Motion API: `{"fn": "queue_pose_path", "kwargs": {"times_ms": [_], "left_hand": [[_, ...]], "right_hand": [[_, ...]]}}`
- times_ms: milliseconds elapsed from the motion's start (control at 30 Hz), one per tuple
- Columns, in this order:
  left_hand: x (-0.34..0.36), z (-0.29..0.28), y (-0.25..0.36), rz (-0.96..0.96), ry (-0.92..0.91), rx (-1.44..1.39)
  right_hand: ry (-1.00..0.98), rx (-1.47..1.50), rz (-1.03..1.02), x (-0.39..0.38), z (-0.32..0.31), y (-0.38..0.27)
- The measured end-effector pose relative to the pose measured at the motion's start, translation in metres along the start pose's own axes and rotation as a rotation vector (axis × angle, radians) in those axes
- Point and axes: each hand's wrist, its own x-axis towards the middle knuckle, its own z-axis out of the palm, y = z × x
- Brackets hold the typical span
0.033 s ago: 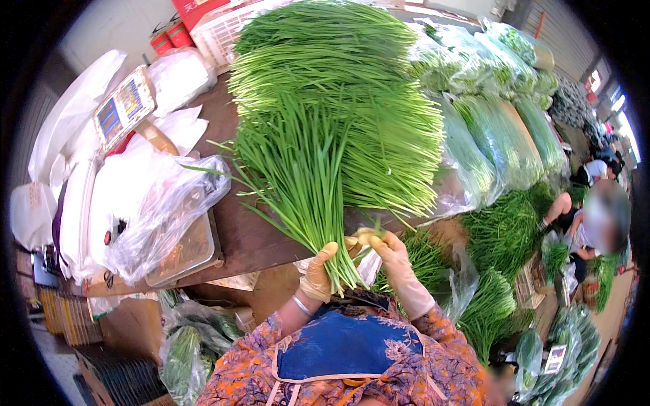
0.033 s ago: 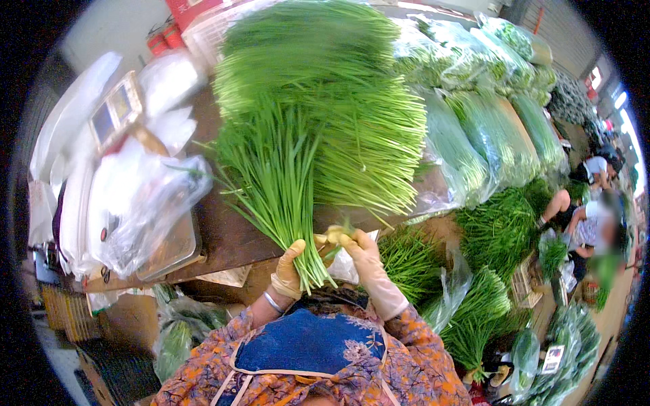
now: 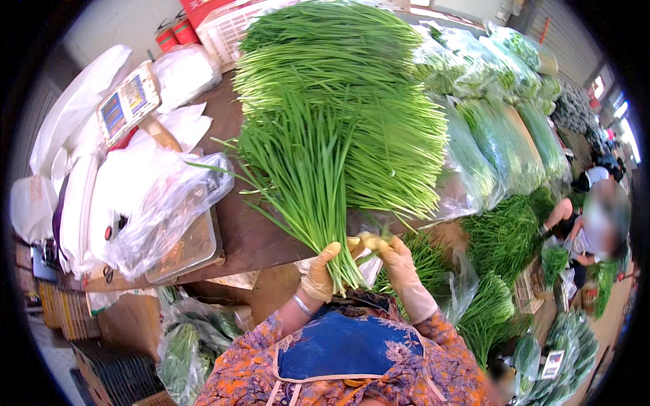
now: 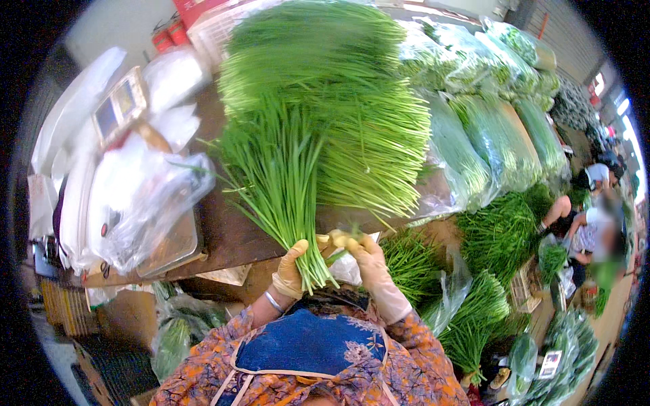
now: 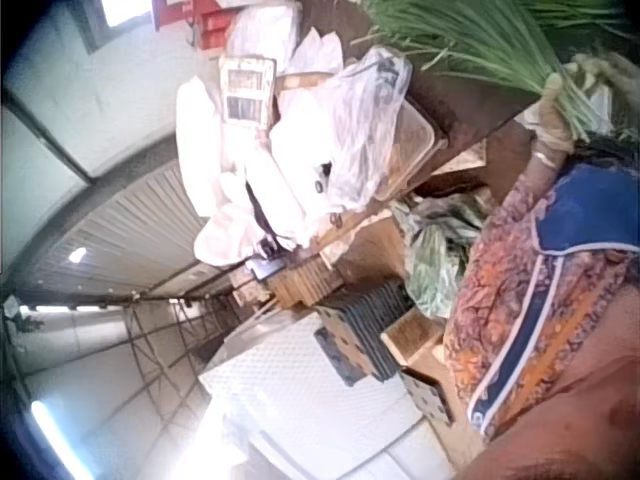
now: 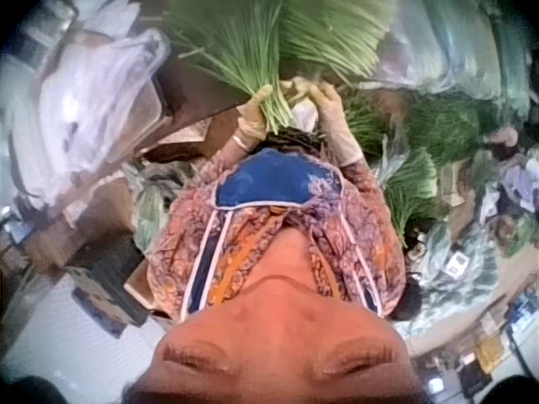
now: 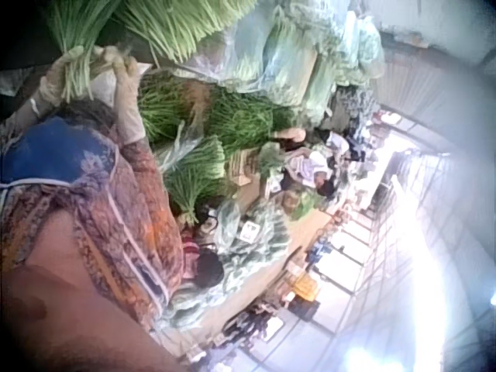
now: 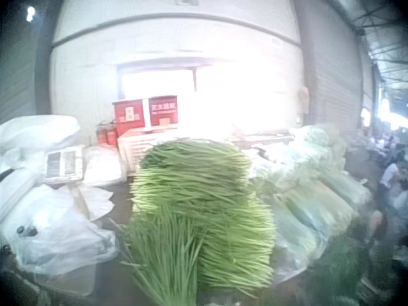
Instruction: The person gathers bunches of green onions from a large pile on a table, aligns them by hand, and places them into clear plastic bags. The person then ties the bags and sets them aside while other workers in the background perform similar tasks.
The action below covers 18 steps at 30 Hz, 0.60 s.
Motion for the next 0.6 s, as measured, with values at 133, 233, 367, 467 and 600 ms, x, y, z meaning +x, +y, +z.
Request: {"fn": "queue_pose_path", "kwargs": {"times_ms": [133, 233, 367, 467, 600], "left_hand": [[0.0, -0.002, 0.002, -0.086, 0.0, -0.223], [0.0, -0.011, 0.004, -0.114, 0.181, 0.015], [-0.001, -0.015, -0.006, -0.087, 0.236, 0.252], [-0.001, -0.021, -0.006, -0.076, 0.15, 0.194], [-0.003, -0.003, 0.002, 0.149, 0.162, 0.272]], "right_hand": [[-0.013, 0.364, -0.001, -0.021, -0.054, -0.002], [0.092, -0.264, -0.009, -0.03, -0.109, -0.031], [0.13, -1.242, -0.335, -0.027, -0.08, -0.062], [-0.102, -0.966, -0.152, -0.017, 0.008, -0.054], [-0.243, -1.314, -0.103, -0.011, 0.05, -0.031]]}}
